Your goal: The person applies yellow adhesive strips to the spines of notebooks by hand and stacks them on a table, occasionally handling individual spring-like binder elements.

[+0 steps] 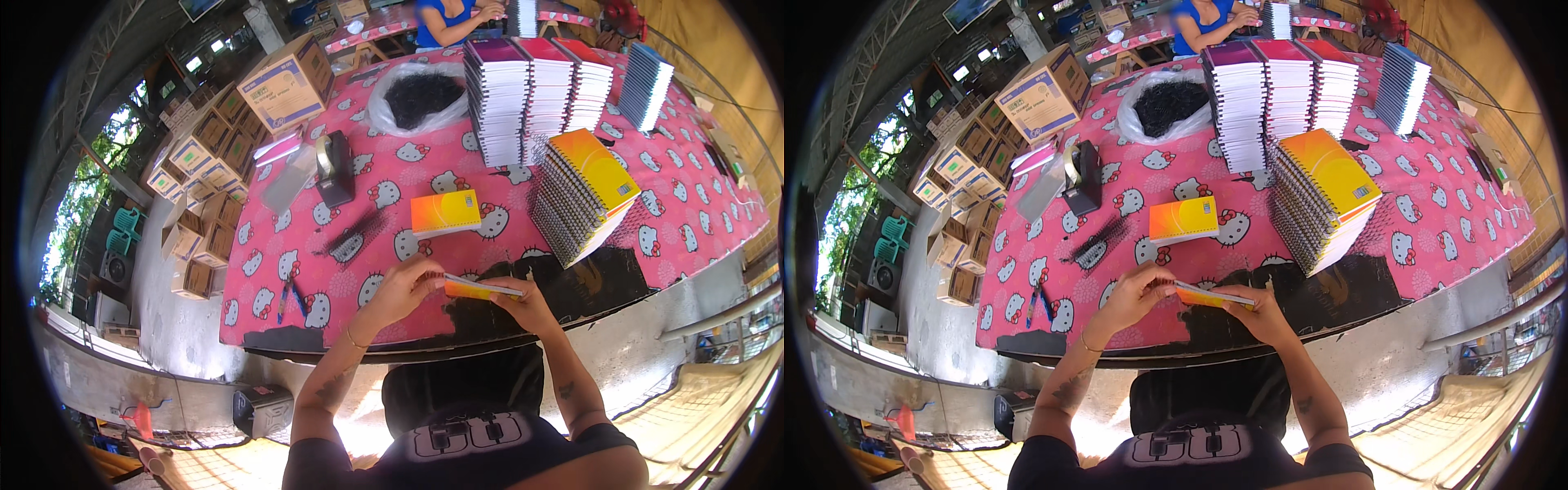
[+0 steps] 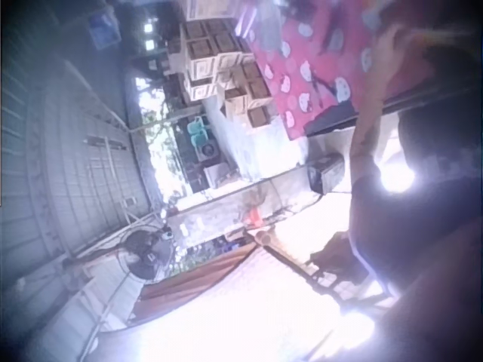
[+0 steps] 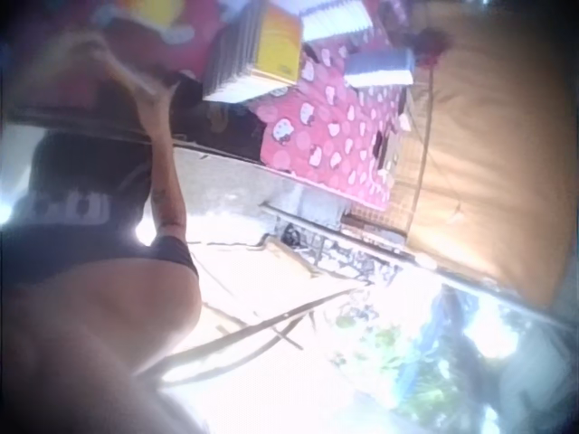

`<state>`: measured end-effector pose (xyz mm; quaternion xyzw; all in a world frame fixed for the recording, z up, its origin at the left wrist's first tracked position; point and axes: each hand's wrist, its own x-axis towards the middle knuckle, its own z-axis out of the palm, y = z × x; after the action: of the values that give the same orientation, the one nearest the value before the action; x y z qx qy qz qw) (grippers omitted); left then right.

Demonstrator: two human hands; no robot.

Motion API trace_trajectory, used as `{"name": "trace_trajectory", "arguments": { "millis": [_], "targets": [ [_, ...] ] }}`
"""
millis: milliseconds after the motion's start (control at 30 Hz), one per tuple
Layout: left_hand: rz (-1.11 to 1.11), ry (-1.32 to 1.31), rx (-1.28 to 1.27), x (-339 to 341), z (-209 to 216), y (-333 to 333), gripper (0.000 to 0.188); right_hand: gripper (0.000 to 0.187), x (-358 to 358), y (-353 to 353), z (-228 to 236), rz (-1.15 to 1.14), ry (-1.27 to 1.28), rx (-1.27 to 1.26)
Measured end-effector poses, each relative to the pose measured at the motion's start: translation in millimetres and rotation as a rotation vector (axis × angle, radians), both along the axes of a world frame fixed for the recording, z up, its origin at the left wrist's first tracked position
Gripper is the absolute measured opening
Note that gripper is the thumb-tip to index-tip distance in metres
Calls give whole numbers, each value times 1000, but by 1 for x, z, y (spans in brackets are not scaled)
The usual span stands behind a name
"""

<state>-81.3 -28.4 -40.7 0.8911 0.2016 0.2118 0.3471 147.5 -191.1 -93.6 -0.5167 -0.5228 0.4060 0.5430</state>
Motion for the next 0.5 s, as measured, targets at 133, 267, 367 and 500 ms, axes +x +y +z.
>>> {"name": "trace_trajectory", "arguments": {
  "millis": [133,267,367,500],
  "targets": [
    [15,-54,-39,0,3,-4,18,27,0,0,4,-2,-20,57],
    [-3,-34,-22,4,9,-6,19,28,-1,-1,10,2,-42,76],
    [2,-88,-3,3,4,-6,22,29,-2,-1,12,-16,-138,102],
    [-10,-6,62,5,12,-9,22,30,-1,-2,8,-28,-136,124]
  ]
}}
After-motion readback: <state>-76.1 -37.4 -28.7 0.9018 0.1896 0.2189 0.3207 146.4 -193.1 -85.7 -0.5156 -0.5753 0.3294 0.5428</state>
